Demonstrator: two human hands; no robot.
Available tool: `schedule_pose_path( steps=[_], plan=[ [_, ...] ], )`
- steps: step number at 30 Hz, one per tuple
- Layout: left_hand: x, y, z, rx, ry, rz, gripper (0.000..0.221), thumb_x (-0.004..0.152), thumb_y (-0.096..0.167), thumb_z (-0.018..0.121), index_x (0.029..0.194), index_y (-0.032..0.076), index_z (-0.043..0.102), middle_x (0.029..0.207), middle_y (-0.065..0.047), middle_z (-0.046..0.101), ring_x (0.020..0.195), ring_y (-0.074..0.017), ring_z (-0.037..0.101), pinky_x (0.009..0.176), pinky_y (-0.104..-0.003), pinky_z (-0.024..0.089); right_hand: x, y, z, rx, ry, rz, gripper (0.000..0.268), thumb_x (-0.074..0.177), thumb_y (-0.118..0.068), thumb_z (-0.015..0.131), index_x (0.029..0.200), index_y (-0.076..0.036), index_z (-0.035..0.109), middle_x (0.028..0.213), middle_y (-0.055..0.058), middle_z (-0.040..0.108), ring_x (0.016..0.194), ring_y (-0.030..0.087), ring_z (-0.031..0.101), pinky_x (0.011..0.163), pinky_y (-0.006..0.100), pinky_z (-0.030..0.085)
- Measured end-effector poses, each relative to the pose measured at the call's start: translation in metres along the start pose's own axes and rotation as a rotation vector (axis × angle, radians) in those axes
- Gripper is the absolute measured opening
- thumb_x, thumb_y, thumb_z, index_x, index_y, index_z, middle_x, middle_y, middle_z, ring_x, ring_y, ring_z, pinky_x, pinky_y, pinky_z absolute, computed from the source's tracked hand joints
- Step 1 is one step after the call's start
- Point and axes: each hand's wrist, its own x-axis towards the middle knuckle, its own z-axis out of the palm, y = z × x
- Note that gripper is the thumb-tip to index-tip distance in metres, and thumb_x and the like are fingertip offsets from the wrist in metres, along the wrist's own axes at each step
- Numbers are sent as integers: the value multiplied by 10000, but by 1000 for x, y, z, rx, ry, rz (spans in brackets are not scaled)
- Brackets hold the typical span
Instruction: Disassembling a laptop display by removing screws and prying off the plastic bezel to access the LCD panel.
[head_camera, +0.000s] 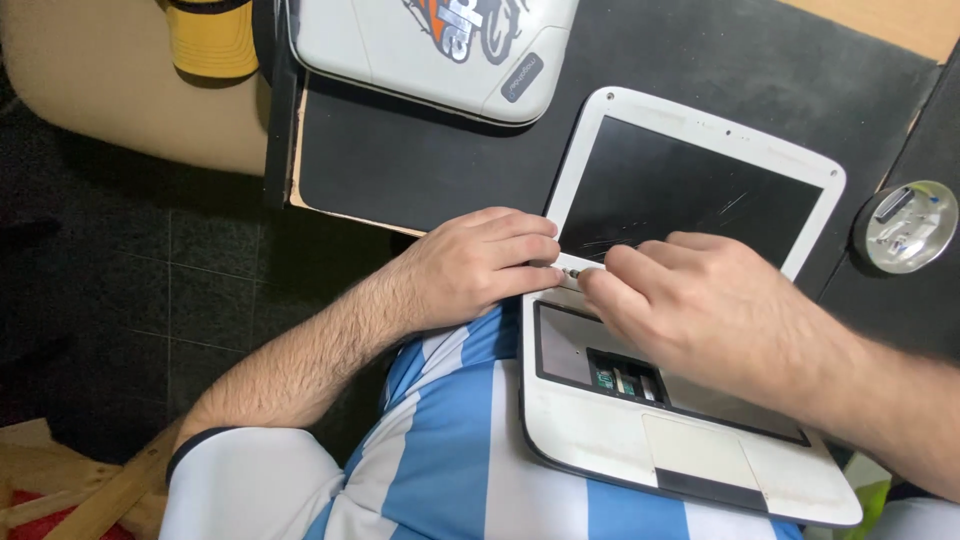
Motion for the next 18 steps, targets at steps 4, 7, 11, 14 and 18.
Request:
schedule_pose_path(
  steps=[4,7,11,14,18],
  plan=[
    [-3,-4,0,-69,3,-21,117,1217,43,780,1277,34,880,1350,-146,810,1377,-393,749,1123,-539,661,0,-14,-12,-185,-194,-43,201,1144,-9,662,1022,-163,616,807,-33,590,598,196,643,597,386,566],
    [-5,-5,2,-62,-2,-36,115,1222,93,783,1282,68,878,1364,-130,791,1398,-387,732,1123,-529,653,3,-22,-12,-271,-241,24,606,1377,-600,549,898,-232,588,673,-62,610,524,203,671,554,403,530],
    [-6,-4,1,-43,51,-23,72,1208,85,826,1258,50,865,1336,-131,799,1365,-370,744,1104,-511,669,8,-27,-18,-283,-302,100,398,1298,-350,624,914,-253,577,662,-73,576,484,173,635,508,392,496],
    [-6,-5,2,-43,53,-17,87,1169,53,876,1254,36,864,1334,-150,800,1354,-373,748,1103,-509,678,8,-30,-18,-297,-320,117,438,1314,-430,565,919,-241,561,646,-73,584,475,179,629,499,393,473],
    [-4,-3,0,-37,36,-24,133,1139,69,927,1236,11,857,1322,-161,798,1327,-370,748,1093,-510,692,17,-31,-24,-265,-379,184,407,1286,-503,630,976,-240,605,606,-92,579,443,161,645,455,389,498]
  ],
)
